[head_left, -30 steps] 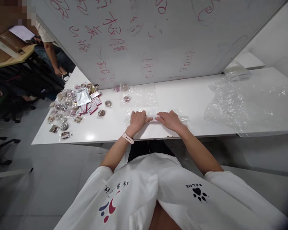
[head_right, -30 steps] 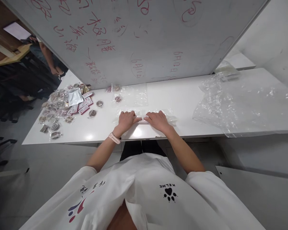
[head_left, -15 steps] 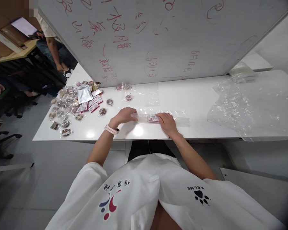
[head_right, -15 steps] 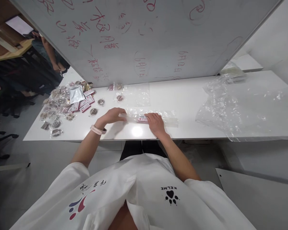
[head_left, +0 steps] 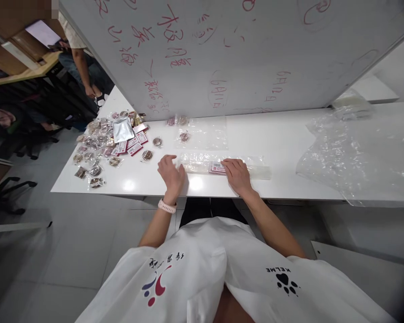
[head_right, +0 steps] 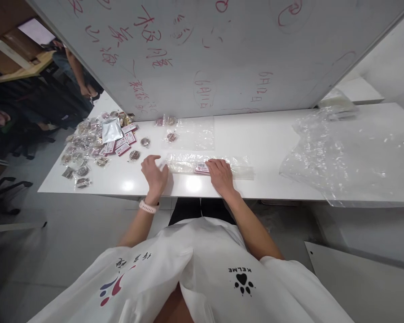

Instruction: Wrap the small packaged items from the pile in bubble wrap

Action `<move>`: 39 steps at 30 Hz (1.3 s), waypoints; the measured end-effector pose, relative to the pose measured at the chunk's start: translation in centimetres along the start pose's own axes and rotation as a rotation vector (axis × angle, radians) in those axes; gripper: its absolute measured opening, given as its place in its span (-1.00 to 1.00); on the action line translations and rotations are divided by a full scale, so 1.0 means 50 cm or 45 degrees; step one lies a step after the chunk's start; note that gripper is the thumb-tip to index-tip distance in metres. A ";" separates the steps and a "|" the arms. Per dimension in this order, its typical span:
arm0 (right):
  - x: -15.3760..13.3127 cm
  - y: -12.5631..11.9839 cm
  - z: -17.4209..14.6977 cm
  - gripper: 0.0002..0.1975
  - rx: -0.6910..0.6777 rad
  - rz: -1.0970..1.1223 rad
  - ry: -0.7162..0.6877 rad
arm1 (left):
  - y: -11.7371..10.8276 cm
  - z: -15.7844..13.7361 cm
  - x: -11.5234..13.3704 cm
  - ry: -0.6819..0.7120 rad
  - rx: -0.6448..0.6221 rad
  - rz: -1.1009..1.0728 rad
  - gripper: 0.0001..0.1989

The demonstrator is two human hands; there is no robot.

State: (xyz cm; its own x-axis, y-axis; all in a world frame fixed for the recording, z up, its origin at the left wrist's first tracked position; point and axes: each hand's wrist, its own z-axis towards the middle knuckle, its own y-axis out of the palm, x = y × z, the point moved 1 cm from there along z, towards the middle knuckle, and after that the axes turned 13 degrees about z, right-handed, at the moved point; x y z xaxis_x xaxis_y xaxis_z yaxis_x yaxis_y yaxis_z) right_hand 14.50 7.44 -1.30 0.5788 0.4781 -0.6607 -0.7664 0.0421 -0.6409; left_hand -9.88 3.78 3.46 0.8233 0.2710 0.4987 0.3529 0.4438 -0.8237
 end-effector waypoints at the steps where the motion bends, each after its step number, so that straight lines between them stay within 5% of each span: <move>1: 0.001 0.001 0.000 -0.65 -0.005 0.016 -0.003 | -0.009 -0.032 -0.004 -0.157 -0.005 -0.215 -0.60; 4: 0.005 0.004 0.000 -0.64 -0.024 0.061 0.011 | -0.028 -0.110 -0.011 -0.598 -0.297 -0.903 -0.63; 7: 0.010 0.005 0.000 -0.64 -0.038 0.086 0.023 | -0.035 -0.119 -0.004 -0.807 -0.660 -1.350 -0.76; 10: 0.013 0.006 0.000 -0.63 -0.045 0.109 0.036 | -0.023 -0.062 0.008 -0.879 -0.803 -1.496 -0.85; 14: 0.012 0.006 0.000 -0.63 -0.038 0.112 0.054 | 0.020 0.005 0.034 -0.894 -0.793 -1.479 -0.90; 21: 0.009 0.004 -0.001 -0.65 -0.032 0.122 0.035 | 0.101 -0.052 0.130 -0.367 -0.304 -0.977 -0.60; 26: 0.017 0.013 0.005 -0.61 -0.082 0.075 0.057 | 0.151 -0.124 0.189 0.459 -0.337 -0.358 -0.50; 28: 0.014 0.012 0.003 -0.60 -0.074 0.094 0.042 | 0.163 -0.134 0.191 0.659 -0.329 -0.100 -0.47; 32: -0.011 -0.018 -0.053 -0.60 0.154 0.054 0.013 | 0.172 -0.130 0.180 0.829 -0.312 0.147 -0.42; 36: -0.027 -0.079 -0.160 -0.71 0.444 -0.283 0.184 | 0.176 -0.128 0.177 0.905 -0.296 0.302 -0.36; 39: -0.019 -0.110 -0.199 -0.70 0.473 -0.451 0.301 | 0.176 -0.130 0.179 0.943 -0.312 0.355 -0.32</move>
State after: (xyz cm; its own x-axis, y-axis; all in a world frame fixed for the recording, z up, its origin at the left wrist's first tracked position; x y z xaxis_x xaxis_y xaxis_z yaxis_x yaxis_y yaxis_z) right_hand 20.95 -1.98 -1.04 0.8325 0.1710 -0.5269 -0.5357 0.4906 -0.6872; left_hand 3.48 4.58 -1.07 0.9445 -0.3270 0.0313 0.1088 0.2215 -0.9691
